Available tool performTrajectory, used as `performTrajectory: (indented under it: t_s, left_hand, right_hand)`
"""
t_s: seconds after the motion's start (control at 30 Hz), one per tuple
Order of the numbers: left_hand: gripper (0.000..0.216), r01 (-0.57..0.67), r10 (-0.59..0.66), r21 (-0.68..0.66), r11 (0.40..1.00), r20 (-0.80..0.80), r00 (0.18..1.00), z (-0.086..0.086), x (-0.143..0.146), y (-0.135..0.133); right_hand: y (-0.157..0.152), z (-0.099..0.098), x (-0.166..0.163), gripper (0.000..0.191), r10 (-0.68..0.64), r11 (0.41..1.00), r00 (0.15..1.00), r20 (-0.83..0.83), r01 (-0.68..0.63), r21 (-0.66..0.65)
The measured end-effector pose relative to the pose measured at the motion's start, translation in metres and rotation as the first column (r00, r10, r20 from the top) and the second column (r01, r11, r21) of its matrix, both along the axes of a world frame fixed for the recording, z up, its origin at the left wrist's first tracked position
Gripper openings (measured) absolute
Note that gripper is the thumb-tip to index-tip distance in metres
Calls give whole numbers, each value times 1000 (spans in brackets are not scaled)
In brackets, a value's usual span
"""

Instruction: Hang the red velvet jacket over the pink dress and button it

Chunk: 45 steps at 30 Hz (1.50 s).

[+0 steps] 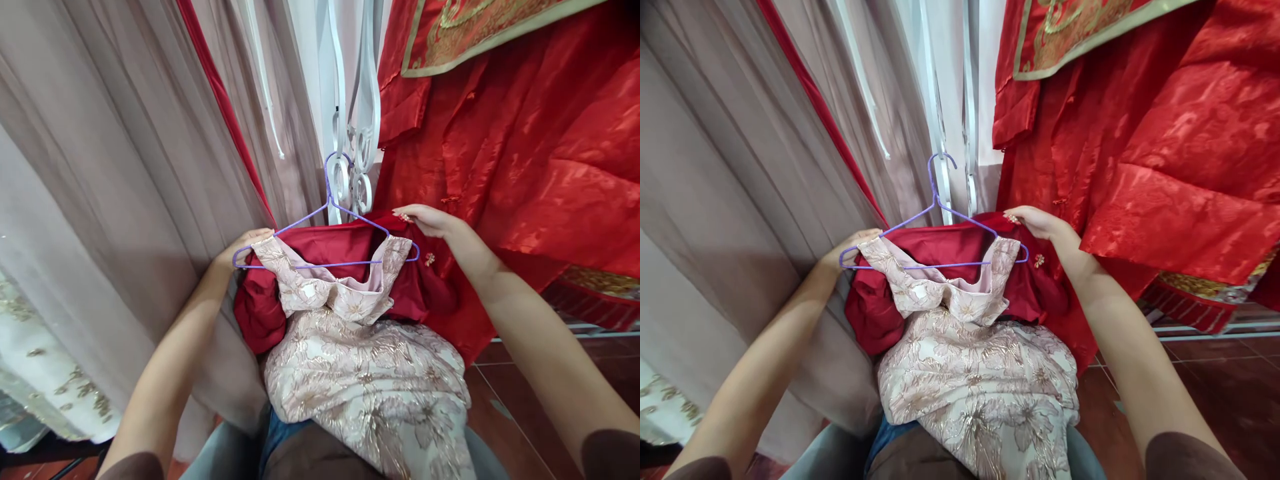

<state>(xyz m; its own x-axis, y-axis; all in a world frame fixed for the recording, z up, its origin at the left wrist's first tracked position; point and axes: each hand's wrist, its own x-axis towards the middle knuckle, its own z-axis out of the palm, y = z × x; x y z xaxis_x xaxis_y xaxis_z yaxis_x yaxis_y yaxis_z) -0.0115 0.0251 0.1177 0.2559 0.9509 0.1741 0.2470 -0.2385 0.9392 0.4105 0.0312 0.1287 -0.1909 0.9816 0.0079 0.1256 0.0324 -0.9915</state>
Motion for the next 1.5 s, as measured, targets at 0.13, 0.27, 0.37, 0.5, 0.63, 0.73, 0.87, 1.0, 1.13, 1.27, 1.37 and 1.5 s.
performTrajectory:
  t_s: [0.13, 0.27, 0.37, 0.5, 0.63, 0.73, 0.87, 1.0, 1.13, 1.27, 1.37, 1.5]
  left_hand:
    - [45, 132, -136, -70, 989, -68, 988, 31, -1, -13]
    - [55, 172, -180, -64, 983, -171, 969, 37, -11, -18]
    - [54, 156, -177, -102, 983, -249, 952, 31, -23, -16]
    - [47, 89, -208, -267, 960, -460, 863, 28, -37, -17]
    - [43, -5, -47, -103, 995, -492, 870, 26, -44, -21]
    - [48, -82, 160, 201, 976, -416, 895, 15, -38, -28]
    - [39, -357, 641, 699, 620, -188, 744, -6, -21, -46]
    - [30, -432, 803, 848, 308, 13, 596, -20, -7, -57]
    - [39, -391, 828, 878, 276, -11, 561, -38, 0, -58]
    - [45, -356, 815, 874, 331, -75, 574, -51, 13, -69]
    - [41, -374, 790, 840, 392, -99, 605, -44, 28, -83]
    - [33, -474, 746, 780, 409, 13, 666, -23, 52, -99]
  right_hand:
    - [-12, 17, -11, 25, -79, 970, 951, 300, 4, 244]
    - [-24, 16, -11, 35, -322, 848, 753, 574, -40, 528]
    - [-29, 13, -5, 31, -379, 808, 681, 627, -86, 583]
    - [-33, 17, 9, 26, -142, 872, 755, 641, -211, 442]
    - [-35, 23, 20, 25, -47, 887, 810, 584, -235, 398]
    - [-40, 21, 20, 16, -154, 881, 776, 612, -173, 440]
    - [-59, 18, 7, 19, -346, 863, 617, 707, -86, 497]
    - [-86, 20, -13, 22, -592, 768, 370, 716, -8, 640]
    - [-104, 11, -26, 16, -655, 741, 269, 706, 46, 670]
    - [-106, -10, -32, 11, -513, 842, 340, 788, 20, 539]
    - [-103, -20, -37, 10, -501, 842, 391, 772, 15, 539]
    - [-101, -32, -58, 13, -502, 810, 492, 712, -21, 585]
